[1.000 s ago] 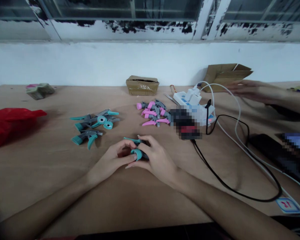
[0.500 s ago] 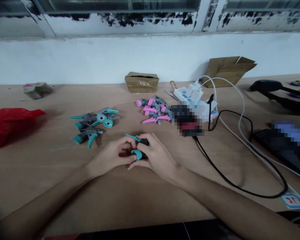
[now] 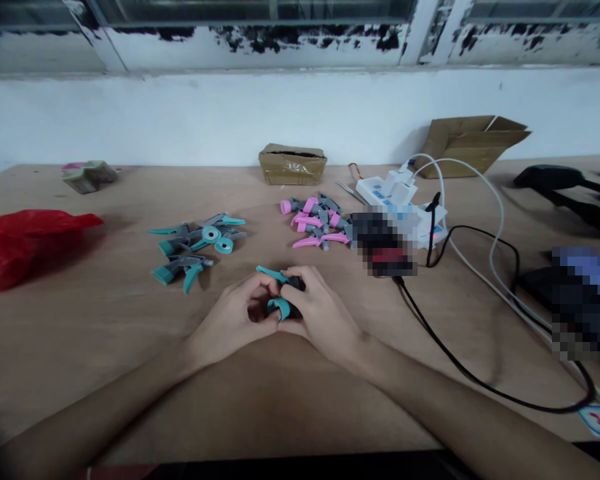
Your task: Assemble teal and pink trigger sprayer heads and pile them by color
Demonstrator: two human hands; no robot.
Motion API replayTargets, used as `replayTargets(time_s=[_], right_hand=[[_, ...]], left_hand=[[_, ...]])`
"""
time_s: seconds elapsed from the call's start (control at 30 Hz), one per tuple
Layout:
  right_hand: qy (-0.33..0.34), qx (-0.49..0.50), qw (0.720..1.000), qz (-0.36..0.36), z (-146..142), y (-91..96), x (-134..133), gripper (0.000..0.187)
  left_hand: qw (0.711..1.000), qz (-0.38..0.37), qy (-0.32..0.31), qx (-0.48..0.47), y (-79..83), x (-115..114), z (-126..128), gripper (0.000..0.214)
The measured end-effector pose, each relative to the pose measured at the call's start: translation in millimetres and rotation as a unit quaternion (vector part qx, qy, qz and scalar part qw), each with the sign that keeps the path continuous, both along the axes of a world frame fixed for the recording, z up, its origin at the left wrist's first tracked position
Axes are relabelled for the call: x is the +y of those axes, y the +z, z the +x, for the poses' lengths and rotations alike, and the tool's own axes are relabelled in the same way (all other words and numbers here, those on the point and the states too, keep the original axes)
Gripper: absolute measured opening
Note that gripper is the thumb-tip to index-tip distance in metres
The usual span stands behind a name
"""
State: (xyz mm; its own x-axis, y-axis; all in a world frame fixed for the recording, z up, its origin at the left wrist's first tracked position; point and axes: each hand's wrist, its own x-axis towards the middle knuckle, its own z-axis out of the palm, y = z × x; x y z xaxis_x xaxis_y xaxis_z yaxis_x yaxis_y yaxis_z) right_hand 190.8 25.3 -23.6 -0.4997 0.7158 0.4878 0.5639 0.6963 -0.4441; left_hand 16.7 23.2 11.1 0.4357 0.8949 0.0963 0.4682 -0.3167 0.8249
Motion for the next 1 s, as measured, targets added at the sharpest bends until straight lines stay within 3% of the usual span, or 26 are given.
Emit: replayTargets(time_s=[0.4, 0.77, 1.0], right_hand=[[-0.016, -0.012, 1.0, 0.013, 0.4, -1.4, 1.9, 0.027], [-0.042, -0.031, 0.999, 0.002, -2.7, 3.5, -4.2, 0.026], [-0.059, -0.044, 0.997, -0.001, -4.4, 6.5, -8.0, 0.025]], left_hand=[[0.999, 0.0, 0.017, 0.032, 6.4, -5.3, 2.6, 0.013], [0.996, 0.047, 0.052, 0.05, 5.1, -14.7, 6.7, 0.016], [0.999, 0.002, 0.032, 0.023, 1.6, -12.8, 3.6, 0.01]])
